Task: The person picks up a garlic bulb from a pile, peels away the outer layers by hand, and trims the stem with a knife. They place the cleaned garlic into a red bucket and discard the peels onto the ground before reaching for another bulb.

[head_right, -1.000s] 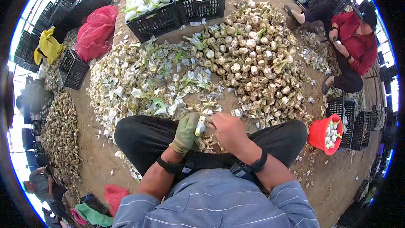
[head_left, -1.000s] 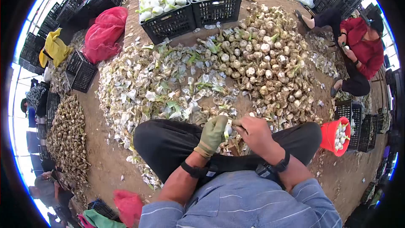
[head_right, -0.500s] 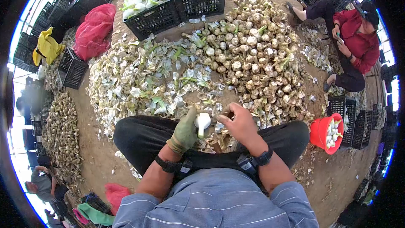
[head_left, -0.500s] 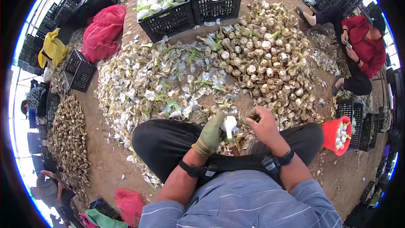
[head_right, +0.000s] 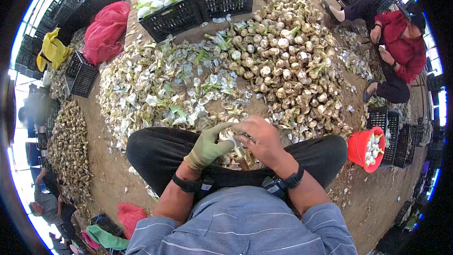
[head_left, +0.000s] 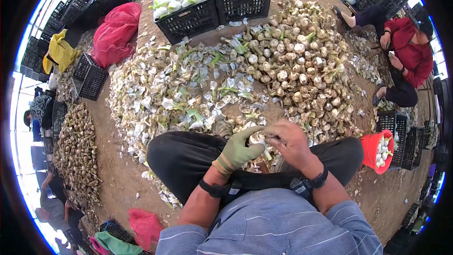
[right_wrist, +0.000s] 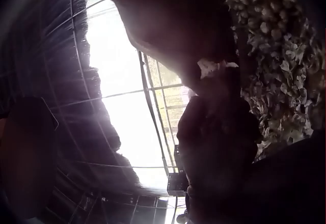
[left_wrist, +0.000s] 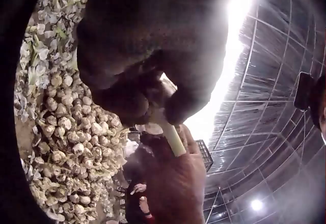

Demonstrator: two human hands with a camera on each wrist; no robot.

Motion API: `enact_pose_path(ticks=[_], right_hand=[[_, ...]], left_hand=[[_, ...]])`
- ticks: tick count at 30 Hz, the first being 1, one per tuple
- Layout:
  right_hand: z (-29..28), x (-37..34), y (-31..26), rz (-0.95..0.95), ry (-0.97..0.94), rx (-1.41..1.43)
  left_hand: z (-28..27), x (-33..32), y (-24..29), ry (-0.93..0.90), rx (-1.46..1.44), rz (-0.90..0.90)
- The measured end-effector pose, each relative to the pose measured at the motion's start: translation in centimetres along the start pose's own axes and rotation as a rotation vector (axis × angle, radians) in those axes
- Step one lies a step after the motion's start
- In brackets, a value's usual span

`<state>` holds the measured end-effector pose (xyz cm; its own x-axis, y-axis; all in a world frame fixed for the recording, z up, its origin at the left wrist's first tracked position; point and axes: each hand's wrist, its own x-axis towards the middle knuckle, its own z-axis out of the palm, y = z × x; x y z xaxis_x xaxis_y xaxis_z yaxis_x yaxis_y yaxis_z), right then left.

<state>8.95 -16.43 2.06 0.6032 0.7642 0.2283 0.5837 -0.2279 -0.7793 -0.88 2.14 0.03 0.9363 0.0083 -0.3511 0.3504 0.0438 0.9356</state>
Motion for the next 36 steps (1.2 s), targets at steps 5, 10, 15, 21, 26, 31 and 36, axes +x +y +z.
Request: enact_pose_path(ticks=[5,10,15,21,26,31,36], right_hand=[[0.0,-0.3,0.0,-0.053,-0.087,-0.067],[0.1,-0.2,-0.2,-0.041,-0.146,-0.136],[0.1,-0.1,1.0,0.061,-0.165,-0.109],[-1.3,0.3,1.5,0.363,0.031,0.14],[-0.8,0.6,-0.4,-0.002,-0.167,0.067],[-0.7,0.7,-0.3,-0.049,-0.291,-0.091],[0.2,0.3,0.8,0.019,-0.294,-0.161]], left_hand=[[-0.1,0.2,-1.7,-0.033,0.056,0.028],[0.2,-0.1,-1.7,-0.048,0.064,-0.061],[0.2,-0.3,-1.7,-0.062,0.059,0.005],[0.1,-0.4,-1.2,-0.056,-0.029,-0.017],[0.0,-0.7,-0.3,-0.04,0.103,0.021],[0.2,-0.8,-0.6,-0.002,0.344,0.143],[0.4,-0.6,-0.5,-0.049,0.377,0.208]])
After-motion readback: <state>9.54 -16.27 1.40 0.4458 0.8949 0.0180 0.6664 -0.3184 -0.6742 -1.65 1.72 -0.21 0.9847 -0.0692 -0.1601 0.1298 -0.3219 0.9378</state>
